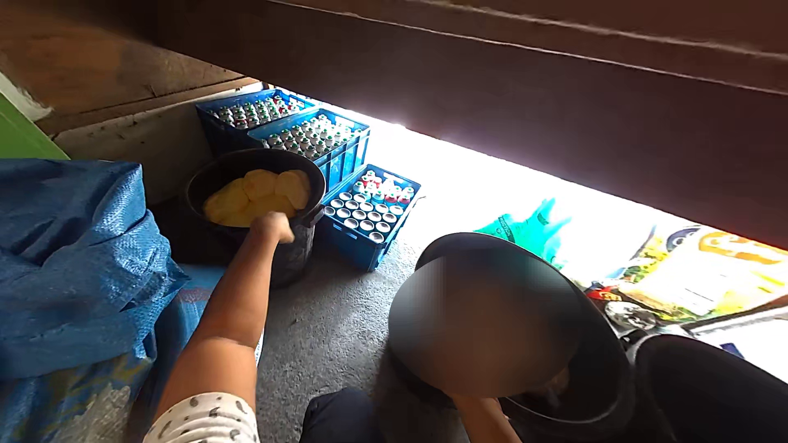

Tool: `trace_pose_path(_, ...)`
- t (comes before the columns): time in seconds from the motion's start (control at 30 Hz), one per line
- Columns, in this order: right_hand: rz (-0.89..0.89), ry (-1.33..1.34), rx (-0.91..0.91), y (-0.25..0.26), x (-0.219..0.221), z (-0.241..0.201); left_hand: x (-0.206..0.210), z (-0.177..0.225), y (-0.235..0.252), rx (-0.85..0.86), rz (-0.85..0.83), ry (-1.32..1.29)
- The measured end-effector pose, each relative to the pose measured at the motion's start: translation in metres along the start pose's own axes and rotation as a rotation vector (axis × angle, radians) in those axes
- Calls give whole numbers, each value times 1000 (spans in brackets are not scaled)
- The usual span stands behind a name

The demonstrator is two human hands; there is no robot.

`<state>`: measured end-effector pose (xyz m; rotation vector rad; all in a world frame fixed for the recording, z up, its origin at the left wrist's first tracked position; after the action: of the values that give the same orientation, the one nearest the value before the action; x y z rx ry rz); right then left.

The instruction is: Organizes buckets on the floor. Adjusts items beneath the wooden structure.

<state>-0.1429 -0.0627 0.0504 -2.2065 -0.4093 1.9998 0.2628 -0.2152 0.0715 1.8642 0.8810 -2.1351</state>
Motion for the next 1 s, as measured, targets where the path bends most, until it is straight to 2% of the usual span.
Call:
trace_pose_path(0.1, -32, 17, 0, 0, -4, 0, -1, 48, 12, 40, 65, -306)
trace_pose_path(0.2, -39, 32, -4, -2, -4, -1, 18, 80, 18, -89, 190, -268)
trace_pose_path(0.27, -27, 44, -11, -4, -4, -1, 32, 82, 13, -120, 302, -244)
trace_pose_path(0.33, -6, 53, -15, -4, -7, 2, 34, 80, 3, -95, 328, -249)
trace_pose_path(0.47, 3, 61, -38, -6, -5, 0, 47, 47, -26, 45, 314, -187)
trace_pose_path(0.6, 11, 81, -47, -7, -4, 1, 57, -17, -56, 271, 284, -163)
trace_pose_path(0.67, 7, 82, -42, -7, -3, 2, 55, -45, -76, 283, 224, -135)
trace_pose_path(0.73, 5, 78, -33, -6, -5, 1, 41, -54, -95, 191, 115, -87)
trace_pose_path(0.8, -2, 82, -28, -7, -7, 1, 31, -44, -115, 107, 36, -80)
trace_pose_path(0.83, -5, 85, -27, -8, -6, 1, 27, -32, -126, 125, 52, -117)
trace_pose_path(0.9, -2, 88, -23, -10, -6, 1, 25, 4, -144, 266, 99, -212)
trace_pose_path(1.0, 12, 91, -10, -12, -5, 0, 42, 71, -151, 384, 3, -183)
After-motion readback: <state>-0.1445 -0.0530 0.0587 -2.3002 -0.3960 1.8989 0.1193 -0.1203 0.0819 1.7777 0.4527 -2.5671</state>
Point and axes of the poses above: each hand's wrist, its own y-axis towards the middle knuckle, its own x-axis out of the palm, z = x × y, the point moved 3 cm from there along y, towards the middle knuckle, and after that the axes turned 8 degrees about -x, right-handed, at the moved point
